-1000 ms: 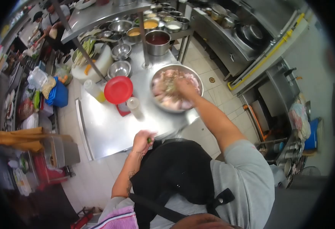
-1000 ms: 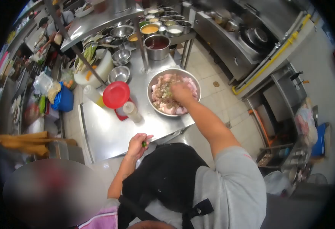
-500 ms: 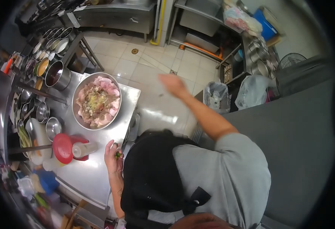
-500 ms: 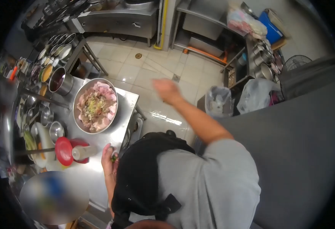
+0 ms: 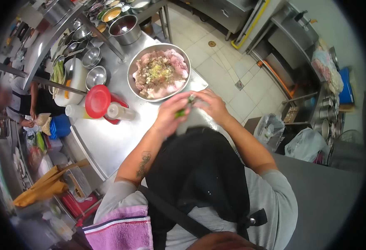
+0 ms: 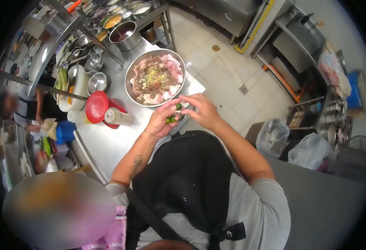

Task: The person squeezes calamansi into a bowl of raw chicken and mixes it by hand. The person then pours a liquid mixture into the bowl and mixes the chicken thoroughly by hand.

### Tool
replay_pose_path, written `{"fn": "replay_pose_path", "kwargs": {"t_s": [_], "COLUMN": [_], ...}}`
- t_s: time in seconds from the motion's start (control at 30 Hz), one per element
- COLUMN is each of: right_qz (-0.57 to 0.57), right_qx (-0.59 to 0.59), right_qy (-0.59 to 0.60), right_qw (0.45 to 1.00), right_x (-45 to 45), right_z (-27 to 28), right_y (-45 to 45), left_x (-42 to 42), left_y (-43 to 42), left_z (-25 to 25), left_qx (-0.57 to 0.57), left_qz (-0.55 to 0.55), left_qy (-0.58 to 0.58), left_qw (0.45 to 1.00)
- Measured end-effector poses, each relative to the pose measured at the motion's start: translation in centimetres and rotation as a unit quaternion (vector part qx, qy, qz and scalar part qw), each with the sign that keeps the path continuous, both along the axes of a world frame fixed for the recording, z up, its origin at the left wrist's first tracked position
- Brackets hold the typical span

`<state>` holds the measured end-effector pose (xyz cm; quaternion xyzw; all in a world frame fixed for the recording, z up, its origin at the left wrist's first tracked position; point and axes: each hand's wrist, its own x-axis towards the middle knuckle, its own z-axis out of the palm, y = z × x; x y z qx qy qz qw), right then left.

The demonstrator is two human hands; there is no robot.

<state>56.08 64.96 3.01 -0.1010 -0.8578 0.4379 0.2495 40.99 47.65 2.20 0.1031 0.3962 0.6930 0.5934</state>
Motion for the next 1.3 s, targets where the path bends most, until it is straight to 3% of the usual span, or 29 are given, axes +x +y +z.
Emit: {"fn": "replay_pose_path", "kwargs": {"t_s": [0.1, 0.2, 0.27, 0.37, 0.43, 0.53, 0.67, 0.77, 0.87, 0.9, 0.93, 0.97, 1.07, 1.13, 1.23, 1.3], "right_qz": [0.064, 0.065, 0.076, 0.122, 0.139, 0.135, 0.138, 0.112, 0.083, 0.086, 0.063, 0.033, 0.066, 0.088, 0.026, 0.083], "right_qx": [0.059, 0.0, -0.247, -0.334, -0.315, -0.536, -0.552, -0.501, -0.345, -0.342, -0.095, 0.158, 0.204, 0.206, 0.225, 0.246], "right_qy": [0.002, -0.006, -0.036, 0.033, 0.024, 0.022, -0.009, -0.054, -0.134, -0.134, -0.147, -0.15, -0.168, -0.093, -0.028, -0.106], "right_qw": [0.996, 0.998, 0.965, 0.934, 0.939, 0.833, 0.823, 0.856, 0.925, 0.926, 0.983, 0.975, 0.962, 0.97, 0.974, 0.96], "right_x": [-2.2, -3.0, -4.3, -5.9, -7.0, -8.6, -11.3, -14.0, -17.2, -18.0, -18.9, -19.8, -24.2, -25.6, -24.4, -24.4], "right_z": [0.0, -0.6, -0.9, -2.2, -2.2, -2.1, -3.9, -4.7, -5.4, -5.0, -4.3, -3.7, -9.0, -10.8, -3.6, -1.9], "right_y": [0.0, -0.4, -0.4, 0.2, 0.8, 1.2, 2.4, 3.6, 5.2, 5.1, 4.6, 4.1, 5.6, 5.9, 2.4, 2.3], "left_x": [-0.1, -0.3, -1.1, -2.1, -2.5, -2.6, -3.0, -3.2, -3.5, -3.7, -3.9, -3.8, -3.4, -3.2, -2.8, -2.8], "left_y": [0.2, -0.1, -0.9, -3.1, -4.7, -6.7, -9.0, -10.1, -10.9, -11.4, -11.7, -12.0, -11.9, -11.8, -11.2, -10.9], "left_z": [0.8, 1.7, 1.9, -0.2, -1.6, -3.0, -4.7, -5.4, -5.9, -7.0, -7.7, -8.4, -9.9, -8.5, -6.4, -6.4], "left_qx": [0.026, 0.022, 0.018, -0.037, -0.053, -0.07, -0.076, -0.066, -0.11, -0.1, -0.088, -0.084, -0.086, -0.092, -0.076, -0.119], "left_qz": [0.005, 0.027, 0.053, 0.081, 0.111, 0.159, 0.197, 0.217, 0.258, 0.259, 0.259, 0.259, 0.294, 0.269, 0.247, 0.249], "left_qy": [-0.031, -0.02, -0.016, 0.021, 0.033, 0.007, 0.004, 0.006, -0.04, -0.06, -0.079, -0.077, -0.076, -0.058, -0.049, -0.054], "left_qw": [0.999, 0.999, 0.998, 0.996, 0.992, 0.985, 0.978, 0.974, 0.959, 0.959, 0.959, 0.959, 0.949, 0.957, 0.965, 0.96]}}
